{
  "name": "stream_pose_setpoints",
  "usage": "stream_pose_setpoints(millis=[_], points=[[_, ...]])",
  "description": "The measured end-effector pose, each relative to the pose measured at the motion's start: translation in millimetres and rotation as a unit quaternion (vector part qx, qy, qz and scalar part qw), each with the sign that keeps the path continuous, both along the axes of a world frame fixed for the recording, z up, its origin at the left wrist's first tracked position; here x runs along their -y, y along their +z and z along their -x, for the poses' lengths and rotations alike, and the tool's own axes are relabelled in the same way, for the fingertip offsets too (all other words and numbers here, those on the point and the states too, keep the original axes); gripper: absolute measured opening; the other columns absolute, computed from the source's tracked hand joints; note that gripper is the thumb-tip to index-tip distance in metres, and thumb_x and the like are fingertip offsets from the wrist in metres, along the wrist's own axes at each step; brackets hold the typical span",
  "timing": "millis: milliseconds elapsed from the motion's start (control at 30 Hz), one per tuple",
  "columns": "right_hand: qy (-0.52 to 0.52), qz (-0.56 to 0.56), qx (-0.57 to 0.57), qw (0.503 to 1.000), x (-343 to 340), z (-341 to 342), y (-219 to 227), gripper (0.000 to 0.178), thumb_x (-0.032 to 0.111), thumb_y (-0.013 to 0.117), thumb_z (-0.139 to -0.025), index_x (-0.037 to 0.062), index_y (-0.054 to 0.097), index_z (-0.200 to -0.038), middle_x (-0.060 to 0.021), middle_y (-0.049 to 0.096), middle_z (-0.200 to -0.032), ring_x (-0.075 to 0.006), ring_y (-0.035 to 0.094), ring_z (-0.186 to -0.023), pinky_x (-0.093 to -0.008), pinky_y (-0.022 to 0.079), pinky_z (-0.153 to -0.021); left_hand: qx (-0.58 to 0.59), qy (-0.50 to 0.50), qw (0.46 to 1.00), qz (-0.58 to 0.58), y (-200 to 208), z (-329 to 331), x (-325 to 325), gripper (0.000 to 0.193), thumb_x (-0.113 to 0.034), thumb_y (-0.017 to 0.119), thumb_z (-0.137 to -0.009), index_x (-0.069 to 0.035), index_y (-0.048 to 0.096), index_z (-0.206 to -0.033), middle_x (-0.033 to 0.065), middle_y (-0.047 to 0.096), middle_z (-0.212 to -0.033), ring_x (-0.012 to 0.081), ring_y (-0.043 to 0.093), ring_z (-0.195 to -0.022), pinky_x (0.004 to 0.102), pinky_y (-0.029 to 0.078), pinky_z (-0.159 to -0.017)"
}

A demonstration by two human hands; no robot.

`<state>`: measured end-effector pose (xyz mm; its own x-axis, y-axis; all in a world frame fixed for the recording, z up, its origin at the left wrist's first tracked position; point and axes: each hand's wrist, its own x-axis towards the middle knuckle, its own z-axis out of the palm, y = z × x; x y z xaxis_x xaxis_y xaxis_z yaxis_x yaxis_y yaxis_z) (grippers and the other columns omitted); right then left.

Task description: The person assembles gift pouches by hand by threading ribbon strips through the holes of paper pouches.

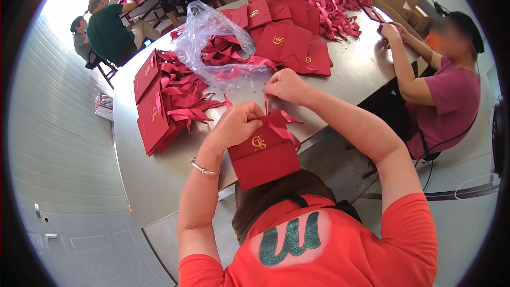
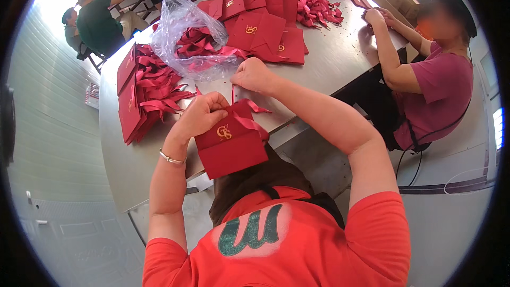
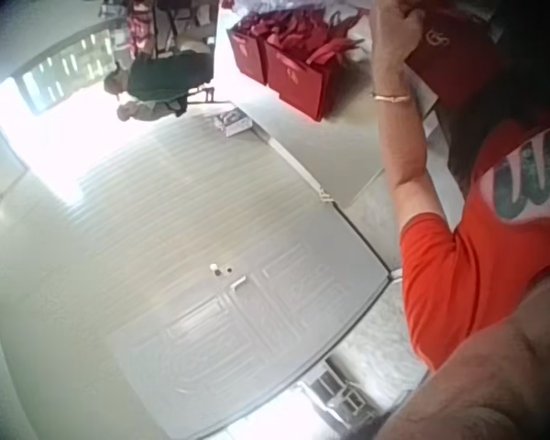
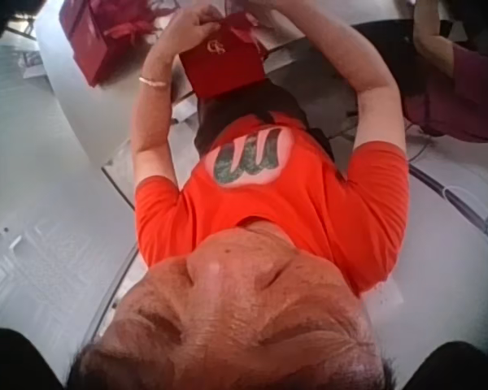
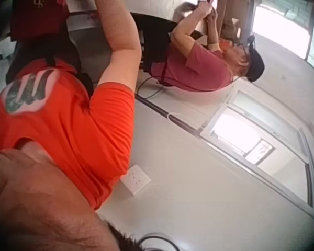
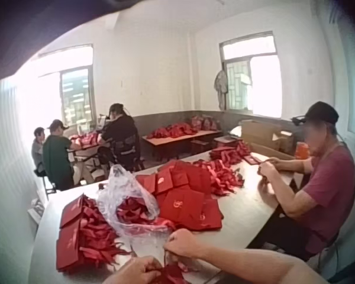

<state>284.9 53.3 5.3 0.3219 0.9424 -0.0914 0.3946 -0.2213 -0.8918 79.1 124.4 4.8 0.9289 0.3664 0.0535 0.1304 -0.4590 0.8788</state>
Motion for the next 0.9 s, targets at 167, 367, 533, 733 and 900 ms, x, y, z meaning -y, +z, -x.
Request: stream_pose_setpoints(millis=[167,367,533,733,900], points=[[0.006,0.022,0.035,0.999,16.1,-3.2,-0.1,0.026,0.023,0.07,-0.081,-0.003,0.071,-0.081,-0.0058,0.067,-0.068,-0.0087,0.057,-0.065,-0.0265,0.047,-0.062,-0.023,-0.019,0.999,0.025,0.4,0.1,4.9,0.01,0.004,0.064,-0.084,0.001,0.058,-0.091,-0.0015,0.062,-0.071,0.0032,0.052,-0.065,0.0221,0.041,-0.057],[0.078,-0.067,0.213,0.972,83.1,-4.0,2.9,0.024,0.021,0.073,-0.077,-0.0001,0.069,-0.089,-0.0092,0.066,-0.086,-0.0176,0.064,-0.079,-0.0298,0.051,-0.066,-0.063,-0.01,0.997,0.041,3.3,-0.7,3.9,0.01,0.004,0.063,-0.084,0.001,0.058,-0.093,-0.0007,0.063,-0.073,0.0038,0.053,-0.067,0.0222,0.043,-0.06],[0.092,-0.162,0.352,0.917,76.7,-5.6,-9.3,0.018,0.018,0.072,-0.075,0.0052,0.07,-0.087,-0.0102,0.064,-0.1,-0.0299,0.06,-0.099,-0.0406,0.048,-0.087,-0.071,-0.032,0.995,0.056,1.0,-0.4,1.2,0.014,0.004,0.063,-0.085,0.002,0.06,-0.099,0.0013,0.066,-0.08,0.0047,0.057,-0.073,0.0219,0.046,-0.065],[0.023,-0.239,0.415,0.877,24.1,0.0,-15.6,0.014,0.016,0.069,-0.077,0.0052,0.071,-0.086,-0.0118,0.064,-0.097,-0.0312,0.061,-0.097,-0.0399,0.048,-0.085,-0.048,-0.036,0.994,0.092,-8.5,-1.9,-0.8,0.016,0.002,0.064,-0.082,0.005,0.063,-0.097,0.0094,0.07,-0.08,0.0118,0.064,-0.071,0.0277,0.05,-0.065],[-0.018,-0.086,0.266,0.96,15.7,16.7,-14.4,0.015,0.018,0.063,-0.076,0.0068,0.07,-0.084,-0.0124,0.068,-0.091,-0.0304,0.064,-0.09,-0.0402,0.05,-0.079,-0.034,-0.034,0.996,0.081,-13.7,-1.0,-2.4,0.016,0.002,0.064,-0.081,0.005,0.064,-0.098,0.0099,0.07,-0.08,0.0123,0.064,-0.072,0.0277,0.05,-0.066]])
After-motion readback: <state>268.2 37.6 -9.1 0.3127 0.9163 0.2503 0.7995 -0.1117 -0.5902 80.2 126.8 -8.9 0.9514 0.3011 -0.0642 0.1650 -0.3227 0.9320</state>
